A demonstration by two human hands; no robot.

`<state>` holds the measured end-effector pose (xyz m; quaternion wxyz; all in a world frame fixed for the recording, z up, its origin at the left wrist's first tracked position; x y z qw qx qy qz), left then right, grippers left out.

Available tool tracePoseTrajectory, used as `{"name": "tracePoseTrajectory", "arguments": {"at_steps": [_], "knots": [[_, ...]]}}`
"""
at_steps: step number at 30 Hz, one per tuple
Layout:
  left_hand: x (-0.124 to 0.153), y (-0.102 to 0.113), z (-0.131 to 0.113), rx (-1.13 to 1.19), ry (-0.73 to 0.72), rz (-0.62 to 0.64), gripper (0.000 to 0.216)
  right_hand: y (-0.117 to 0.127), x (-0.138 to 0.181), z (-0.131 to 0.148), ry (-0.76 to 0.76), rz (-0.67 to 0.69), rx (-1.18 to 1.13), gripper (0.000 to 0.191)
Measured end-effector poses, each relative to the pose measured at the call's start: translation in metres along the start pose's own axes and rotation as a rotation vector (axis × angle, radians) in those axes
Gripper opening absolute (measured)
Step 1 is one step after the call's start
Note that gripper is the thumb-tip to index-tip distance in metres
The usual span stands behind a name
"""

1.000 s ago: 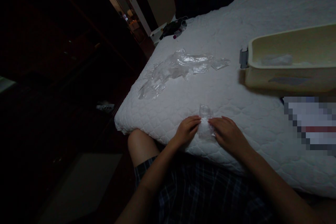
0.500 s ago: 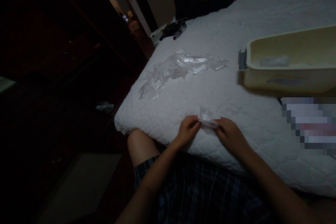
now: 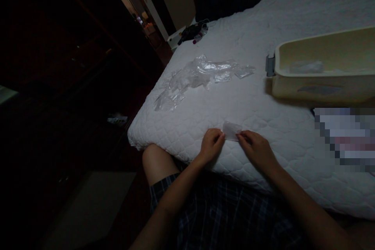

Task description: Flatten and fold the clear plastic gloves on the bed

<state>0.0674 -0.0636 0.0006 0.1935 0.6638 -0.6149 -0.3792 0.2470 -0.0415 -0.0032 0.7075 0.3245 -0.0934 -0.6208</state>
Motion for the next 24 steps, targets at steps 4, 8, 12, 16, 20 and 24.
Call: {"name": "tracePoseTrajectory", "arguments": {"at_steps": [4,8,12,16,20,24], "knots": [[-0.001,-0.003,-0.005,-0.077,0.010,0.007,0.024,0.000,0.000,0.001,-0.061,-0.015,-0.038,0.028],[0.000,-0.005,-0.009,-0.128,0.019,-0.015,0.025,0.000,0.001,0.001,-0.093,-0.038,-0.042,0.029],[0.002,-0.007,-0.010,-0.162,0.018,-0.034,0.027,0.000,0.002,0.002,-0.138,-0.075,-0.015,0.035],[0.003,-0.008,-0.011,-0.179,0.016,-0.045,0.025,0.002,0.002,0.004,-0.169,-0.102,0.024,0.040],[0.002,-0.009,-0.013,-0.206,0.022,-0.037,0.025,0.003,0.001,0.008,-0.157,-0.113,0.049,0.041],[0.002,-0.012,-0.015,-0.248,0.029,-0.034,0.026,0.003,0.002,0.008,-0.124,-0.138,0.064,0.037]]}}
Point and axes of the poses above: each hand's wrist, its own x-axis away from the middle knuckle, its own y-axis out of the back of the hand, z = x × y, the point moved 2 cm from there along -x, towards the middle knuckle, and after that the axes turned 3 degrees about -x, right-handed, at the moved point
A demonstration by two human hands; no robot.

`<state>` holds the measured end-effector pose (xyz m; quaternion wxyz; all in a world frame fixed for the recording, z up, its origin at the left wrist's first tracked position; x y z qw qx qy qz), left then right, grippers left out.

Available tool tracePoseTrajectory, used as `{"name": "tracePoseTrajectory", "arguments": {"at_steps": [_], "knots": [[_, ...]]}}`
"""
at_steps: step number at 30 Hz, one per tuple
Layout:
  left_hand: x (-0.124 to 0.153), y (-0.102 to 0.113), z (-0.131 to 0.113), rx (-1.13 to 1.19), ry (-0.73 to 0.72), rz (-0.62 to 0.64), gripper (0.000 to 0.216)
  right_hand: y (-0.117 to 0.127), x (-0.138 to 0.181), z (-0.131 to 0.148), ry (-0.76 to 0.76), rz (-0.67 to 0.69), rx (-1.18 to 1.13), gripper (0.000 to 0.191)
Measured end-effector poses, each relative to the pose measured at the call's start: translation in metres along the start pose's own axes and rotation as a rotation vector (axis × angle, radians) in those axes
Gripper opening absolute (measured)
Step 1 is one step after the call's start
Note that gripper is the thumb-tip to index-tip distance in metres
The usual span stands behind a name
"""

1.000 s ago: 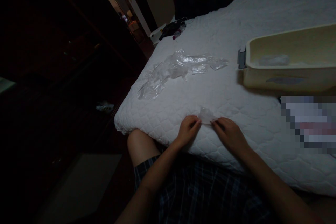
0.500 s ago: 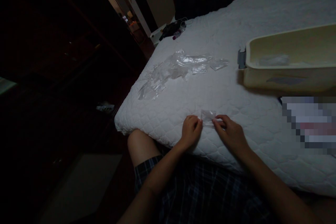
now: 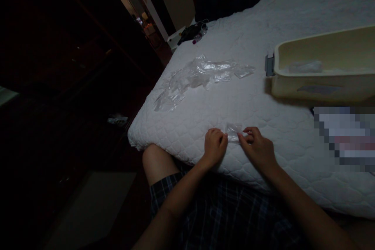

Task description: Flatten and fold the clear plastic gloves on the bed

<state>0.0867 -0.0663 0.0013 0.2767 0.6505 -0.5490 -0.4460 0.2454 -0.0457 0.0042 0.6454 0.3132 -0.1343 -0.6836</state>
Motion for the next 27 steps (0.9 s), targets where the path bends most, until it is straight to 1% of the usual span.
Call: {"name": "tracePoseTrajectory", "arguments": {"at_steps": [7,12,22,25,27], "knots": [[0.001,-0.003,-0.003,-0.092,-0.013,-0.017,0.025,-0.001,0.000,-0.003,-0.040,0.018,0.046,0.032],[0.001,-0.003,-0.004,-0.106,-0.044,-0.040,0.027,-0.001,-0.001,-0.004,-0.006,-0.007,0.061,0.030],[0.000,-0.012,-0.009,-0.212,-0.020,-0.054,0.024,-0.001,0.003,-0.002,0.041,-0.021,0.040,0.029],[0.000,-0.012,-0.009,-0.213,-0.031,-0.053,0.024,0.001,0.006,-0.002,0.112,-0.072,0.082,0.029],[0.000,-0.012,-0.008,-0.211,-0.034,-0.061,0.024,0.004,0.008,-0.001,0.238,-0.139,0.120,0.029]]}}
Point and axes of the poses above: each hand's wrist, its own x-axis away from the middle knuckle, its own y-axis out of the back of the hand, z = x × y, the point moved 2 cm from there along -x, towards the middle knuckle, and after that the axes turned 3 degrees about -x, right-handed, at the moved point
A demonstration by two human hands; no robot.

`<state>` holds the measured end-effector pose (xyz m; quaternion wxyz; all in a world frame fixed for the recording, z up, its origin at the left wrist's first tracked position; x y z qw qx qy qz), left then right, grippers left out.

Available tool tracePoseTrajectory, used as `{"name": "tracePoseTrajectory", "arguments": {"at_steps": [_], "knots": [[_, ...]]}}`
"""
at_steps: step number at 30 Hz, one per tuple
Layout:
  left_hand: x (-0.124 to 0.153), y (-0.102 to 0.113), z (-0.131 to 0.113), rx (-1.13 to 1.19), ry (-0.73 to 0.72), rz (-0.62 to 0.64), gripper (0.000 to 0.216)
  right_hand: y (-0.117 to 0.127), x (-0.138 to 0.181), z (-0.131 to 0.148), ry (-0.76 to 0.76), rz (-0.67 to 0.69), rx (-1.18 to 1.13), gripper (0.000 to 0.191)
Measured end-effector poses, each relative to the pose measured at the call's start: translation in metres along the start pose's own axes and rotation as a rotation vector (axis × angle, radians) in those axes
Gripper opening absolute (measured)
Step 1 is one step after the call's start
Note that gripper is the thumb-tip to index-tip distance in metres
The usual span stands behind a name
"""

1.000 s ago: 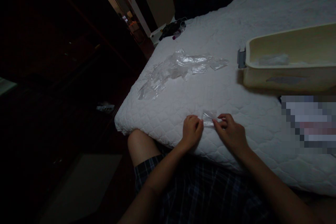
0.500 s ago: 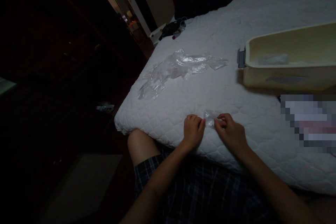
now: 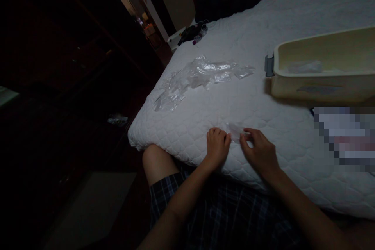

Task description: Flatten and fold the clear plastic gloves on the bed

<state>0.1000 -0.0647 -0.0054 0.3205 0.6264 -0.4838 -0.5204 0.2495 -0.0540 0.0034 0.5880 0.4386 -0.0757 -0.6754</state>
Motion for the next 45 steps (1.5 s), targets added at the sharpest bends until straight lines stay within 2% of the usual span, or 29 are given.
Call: {"name": "tracePoseTrajectory", "arguments": {"at_steps": [2,5,7,14,22,24,28,33,38,42,45], "knots": [[0.001,-0.001,0.000,0.002,0.001,-0.011,0.024,0.004,0.002,0.002,0.197,-0.052,0.033,0.027],[0.002,-0.001,0.001,0.007,-0.001,-0.024,0.024,0.004,0.004,0.007,0.499,0.000,0.055,0.026],[0.002,-0.001,0.001,0.011,-0.006,-0.027,0.023,0.000,0.003,0.008,0.563,0.081,0.065,0.030],[0.002,-0.001,0.002,0.005,0.004,-0.039,0.022,-0.014,0.000,0.001,0.406,0.202,0.092,0.040],[0.007,0.000,0.000,0.022,0.061,-0.099,0.017,-0.020,0.002,-0.003,0.389,0.290,0.164,0.042],[0.008,0.000,-0.001,0.036,-0.008,-0.115,0.025,-0.022,0.005,-0.005,0.404,0.328,0.200,0.047],[0.006,0.000,-0.003,0.090,-0.261,-0.019,0.047,-0.023,0.011,-0.011,0.421,0.368,0.203,0.058],[0.007,0.006,-0.004,0.106,-0.273,-0.020,0.048,-0.024,0.014,-0.017,0.424,0.385,0.184,0.062],[0.008,0.007,-0.006,0.060,-0.417,0.076,0.044,-0.025,0.015,-0.019,0.441,0.399,0.217,0.061],[0.006,0.003,0.000,-0.149,-0.349,0.140,0.046,-0.026,0.015,-0.018,0.426,0.413,0.265,0.065],[0.005,0.003,0.005,-0.222,-0.283,0.159,0.048,-0.026,0.015,-0.017,0.422,0.406,0.281,0.067]]}}
Point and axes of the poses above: each hand's wrist, its own x-axis away from the middle knuckle, its own y-axis out of the back of the hand, z = x × y, the point moved 2 cm from there along -x, towards the middle knuckle, and after that the axes turned 3 degrees about -x, right-handed, at the moved point
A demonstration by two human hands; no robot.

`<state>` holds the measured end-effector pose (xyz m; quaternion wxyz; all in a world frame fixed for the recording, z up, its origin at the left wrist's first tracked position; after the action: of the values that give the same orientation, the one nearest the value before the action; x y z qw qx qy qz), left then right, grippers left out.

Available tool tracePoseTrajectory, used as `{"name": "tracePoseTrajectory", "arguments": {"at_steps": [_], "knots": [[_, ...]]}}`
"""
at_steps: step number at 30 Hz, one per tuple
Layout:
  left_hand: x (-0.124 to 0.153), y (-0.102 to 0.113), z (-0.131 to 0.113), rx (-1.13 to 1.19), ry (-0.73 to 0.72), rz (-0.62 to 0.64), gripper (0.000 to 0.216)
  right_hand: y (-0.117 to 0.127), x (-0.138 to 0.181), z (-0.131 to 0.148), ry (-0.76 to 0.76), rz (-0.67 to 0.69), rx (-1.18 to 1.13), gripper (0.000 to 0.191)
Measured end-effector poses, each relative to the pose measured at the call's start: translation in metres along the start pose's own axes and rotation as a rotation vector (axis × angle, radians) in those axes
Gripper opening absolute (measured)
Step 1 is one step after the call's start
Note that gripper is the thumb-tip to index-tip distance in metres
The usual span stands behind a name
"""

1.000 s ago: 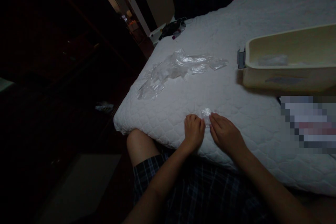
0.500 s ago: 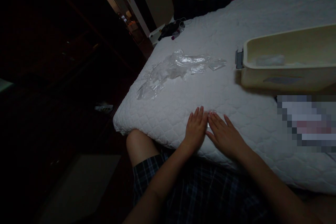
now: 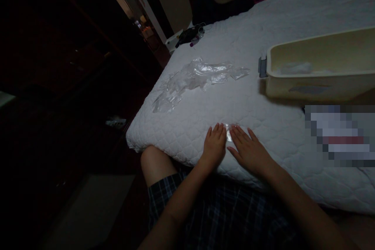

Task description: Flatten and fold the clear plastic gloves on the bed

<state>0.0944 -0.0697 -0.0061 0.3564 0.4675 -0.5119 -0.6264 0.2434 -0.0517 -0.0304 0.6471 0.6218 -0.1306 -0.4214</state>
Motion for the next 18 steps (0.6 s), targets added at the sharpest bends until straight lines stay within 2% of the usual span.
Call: {"name": "tracePoseTrajectory", "arguments": {"at_steps": [4,7,10,13,18], "knots": [[0.0007,0.0021,0.0017,0.040,0.032,-0.031,0.047,0.0004,-0.0005,-0.0001,-0.013,0.011,-0.012,0.068],[-0.0008,0.0024,0.0009,0.068,-0.039,-0.059,0.047,0.0005,-0.0006,-0.0004,-0.015,0.022,-0.022,0.068],[-0.0028,0.0002,0.0021,0.120,-0.124,-0.012,0.049,0.0000,-0.0007,0.0000,-0.020,0.035,-0.031,0.068],[-0.0033,-0.0011,0.0064,0.180,-0.104,0.034,0.049,-0.0008,-0.0009,-0.0001,-0.027,0.038,-0.060,0.066],[-0.0017,-0.0003,0.0103,0.256,-0.103,0.037,0.048,0.0062,-0.0027,-0.0076,-0.029,0.025,-0.195,0.067]]}}
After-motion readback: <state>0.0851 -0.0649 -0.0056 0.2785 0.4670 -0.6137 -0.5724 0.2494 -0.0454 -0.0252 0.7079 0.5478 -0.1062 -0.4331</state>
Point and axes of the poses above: each hand's wrist, its own x-axis away from the middle knuckle, its own y-axis out of the back of the hand, z = x × y, the point moved 2 cm from there along -x, towards the middle knuckle, and after that the axes turned 3 degrees about -x, right-handed, at the moved point
